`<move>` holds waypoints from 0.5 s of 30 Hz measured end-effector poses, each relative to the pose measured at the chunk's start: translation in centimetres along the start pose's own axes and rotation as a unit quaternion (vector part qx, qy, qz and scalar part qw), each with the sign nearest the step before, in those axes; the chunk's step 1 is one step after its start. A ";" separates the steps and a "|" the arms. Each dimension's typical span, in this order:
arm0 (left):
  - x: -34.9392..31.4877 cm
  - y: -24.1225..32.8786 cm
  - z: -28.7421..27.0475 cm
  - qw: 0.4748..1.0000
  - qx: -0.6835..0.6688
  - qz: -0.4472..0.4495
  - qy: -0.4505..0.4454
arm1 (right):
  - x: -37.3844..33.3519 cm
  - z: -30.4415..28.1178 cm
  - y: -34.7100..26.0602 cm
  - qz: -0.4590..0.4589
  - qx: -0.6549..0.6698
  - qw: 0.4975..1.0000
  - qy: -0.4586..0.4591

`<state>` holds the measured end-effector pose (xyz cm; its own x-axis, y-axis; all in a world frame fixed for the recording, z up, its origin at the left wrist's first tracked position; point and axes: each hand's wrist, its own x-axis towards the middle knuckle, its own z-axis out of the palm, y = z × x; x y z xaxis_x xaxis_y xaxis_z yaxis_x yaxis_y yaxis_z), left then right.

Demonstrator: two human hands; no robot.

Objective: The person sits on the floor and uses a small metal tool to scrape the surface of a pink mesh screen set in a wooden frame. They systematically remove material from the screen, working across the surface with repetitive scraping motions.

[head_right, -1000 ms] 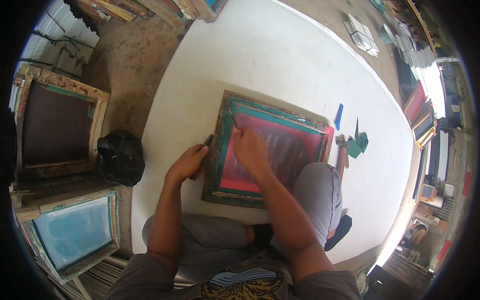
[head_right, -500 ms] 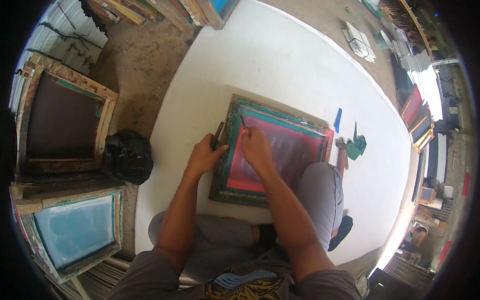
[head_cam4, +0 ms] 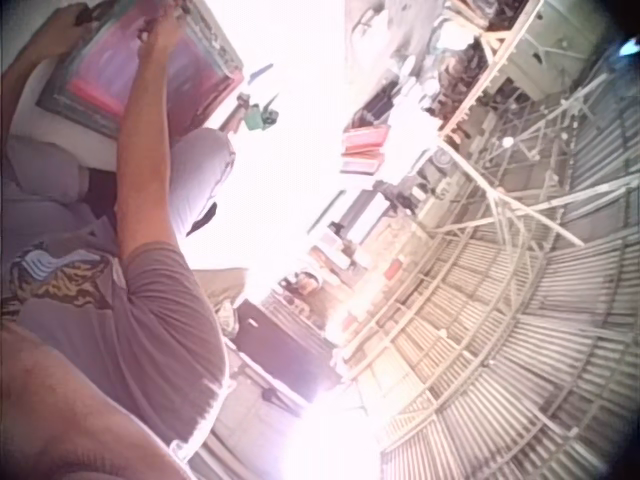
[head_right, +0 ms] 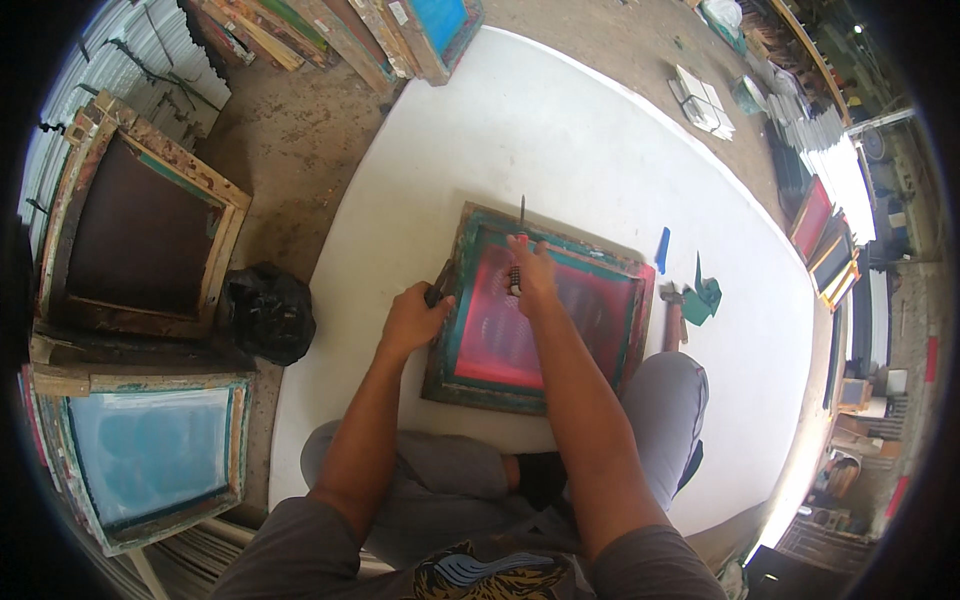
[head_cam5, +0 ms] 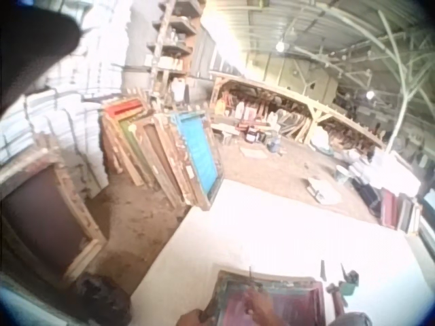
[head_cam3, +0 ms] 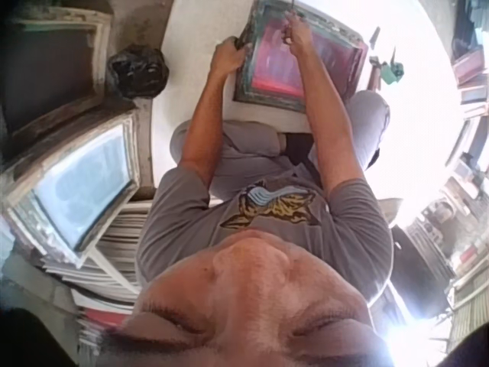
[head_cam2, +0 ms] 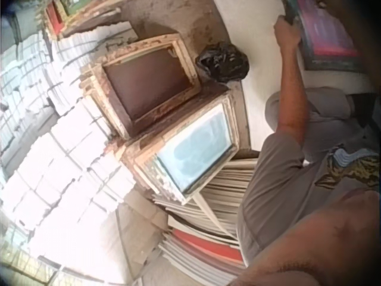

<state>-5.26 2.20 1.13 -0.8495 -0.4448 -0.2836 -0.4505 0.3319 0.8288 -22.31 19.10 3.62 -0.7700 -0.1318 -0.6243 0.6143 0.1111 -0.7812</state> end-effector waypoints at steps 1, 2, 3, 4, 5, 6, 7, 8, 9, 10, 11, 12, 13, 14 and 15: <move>0.0 0.0 0.0 0.999 -0.014 -0.027 -0.034 | -0.1 0.1 0.2 -0.004 -0.005 1.000 0.002; 0.2 0.1 -0.1 0.996 -0.028 -0.053 -0.068 | -0.2 0.1 0.4 -0.008 -0.010 1.000 0.005; 0.1 0.4 -0.4 0.991 -0.040 -0.082 -0.101 | -0.2 0.0 0.5 -0.014 -0.014 1.000 -0.005; 0.0 0.8 -0.6 0.984 -0.066 -0.100 -0.133 | -0.2 -0.2 0.5 -0.020 -0.019 1.000 -0.014; -0.3 1.4 -0.6 0.975 -0.092 -0.119 -0.165 | -0.2 -0.4 0.4 -0.025 -0.024 0.999 -0.024; -0.5 1.9 -0.5 0.963 -0.119 -0.139 -0.196 | 0.1 -0.7 0.4 -0.029 -0.039 0.998 -0.032; -0.6 2.0 -0.1 0.952 -0.159 -0.142 -0.222 | 0.6 -1.0 0.1 -0.032 -0.053 0.997 -0.041; -0.7 2.0 0.4 0.937 -0.199 -0.143 -0.247 | 1.2 -1.2 -0.2 -0.036 -0.068 0.996 -0.049; -0.8 2.1 0.7 0.921 -0.238 -0.145 -0.272 | 1.8 -1.5 -0.3 -0.041 -0.085 0.995 -0.045; -0.8 2.3 1.0 0.915 -0.241 -0.144 -0.289 | 2.5 -1.7 -0.5 -0.047 -0.102 0.993 -0.041; -0.7 2.5 1.2 0.909 -0.244 -0.141 -0.306 | 3.0 -2.0 -0.6 -0.053 -0.120 0.991 -0.037; -0.7 2.3 1.0 0.904 -0.246 -0.145 -0.317 | 2.7 -1.5 -0.8 -0.054 -0.157 0.986 -0.027; -0.6 2.3 0.5 0.906 -0.245 -0.142 -0.315 | 1.7 -0.8 -1.7 -0.058 -0.196 0.979 -0.017; -0.4 2.4 0.1 0.912 -0.246 -0.148 -0.292 | 1.2 -0.4 -2.0 -0.061 -0.235 0.970 -0.006; -0.1 2.9 -0.1 0.918 -0.244 -0.152 -0.273 | 1.1 -1.0 -1.6 -0.124 -0.292 0.948 -0.005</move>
<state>-6.42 3.08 3.60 -0.7759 0.0715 -0.6268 -0.6260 -0.2104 0.7509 -24.33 19.76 4.14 -0.8748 -0.2349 -0.4238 0.2119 0.6012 -0.7705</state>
